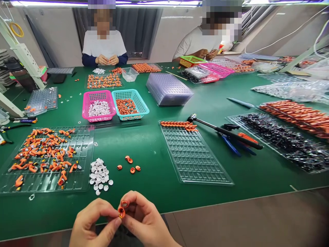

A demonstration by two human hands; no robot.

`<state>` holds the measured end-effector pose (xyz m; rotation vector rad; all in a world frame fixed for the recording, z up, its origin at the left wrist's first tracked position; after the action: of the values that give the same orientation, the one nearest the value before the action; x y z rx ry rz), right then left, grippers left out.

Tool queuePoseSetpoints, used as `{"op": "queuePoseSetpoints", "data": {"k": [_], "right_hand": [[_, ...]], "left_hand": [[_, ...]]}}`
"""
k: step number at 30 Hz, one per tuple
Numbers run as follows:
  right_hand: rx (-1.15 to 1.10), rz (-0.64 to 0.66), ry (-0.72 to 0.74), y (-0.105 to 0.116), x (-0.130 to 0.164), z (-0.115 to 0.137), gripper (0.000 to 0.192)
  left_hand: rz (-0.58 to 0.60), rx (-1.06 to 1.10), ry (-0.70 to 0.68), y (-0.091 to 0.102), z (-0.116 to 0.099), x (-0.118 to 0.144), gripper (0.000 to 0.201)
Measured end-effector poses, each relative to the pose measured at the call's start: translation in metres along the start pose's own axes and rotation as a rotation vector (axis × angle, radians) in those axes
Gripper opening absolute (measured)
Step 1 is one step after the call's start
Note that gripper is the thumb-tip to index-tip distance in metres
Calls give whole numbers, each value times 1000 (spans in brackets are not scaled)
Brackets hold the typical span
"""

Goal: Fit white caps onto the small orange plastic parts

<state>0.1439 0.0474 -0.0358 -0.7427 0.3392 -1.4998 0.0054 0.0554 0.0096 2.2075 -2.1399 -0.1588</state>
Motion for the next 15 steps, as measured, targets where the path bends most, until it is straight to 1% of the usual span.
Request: {"op": "queuePoseSetpoints", "data": {"k": [3, 7, 13, 15], "right_hand": [[51, 19, 102, 1, 1, 0, 14], [130, 20, 200, 4, 1, -1, 12], [231, 12, 264, 7, 2, 0, 15], [267, 16, 297, 7, 2, 2, 16]], "left_hand": [[-9, 34, 71, -2, 3, 0, 9], [-28, 122, 193, -5, 9, 1, 19], [-27, 133, 226, -8, 11, 2, 25], [-28, 147, 256, -9, 12, 2, 26]]}}
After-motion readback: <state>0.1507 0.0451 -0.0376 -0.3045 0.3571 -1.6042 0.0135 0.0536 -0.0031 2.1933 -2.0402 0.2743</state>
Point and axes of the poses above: each hand's wrist, its own x-axis away from the middle knuckle, its own y-axis out of the back of the hand, z = x × y, the point moved 4 cm from there along -x, towards the middle knuckle, and after that the axes turned 10 degrees about -z, right-handed, at the moved point
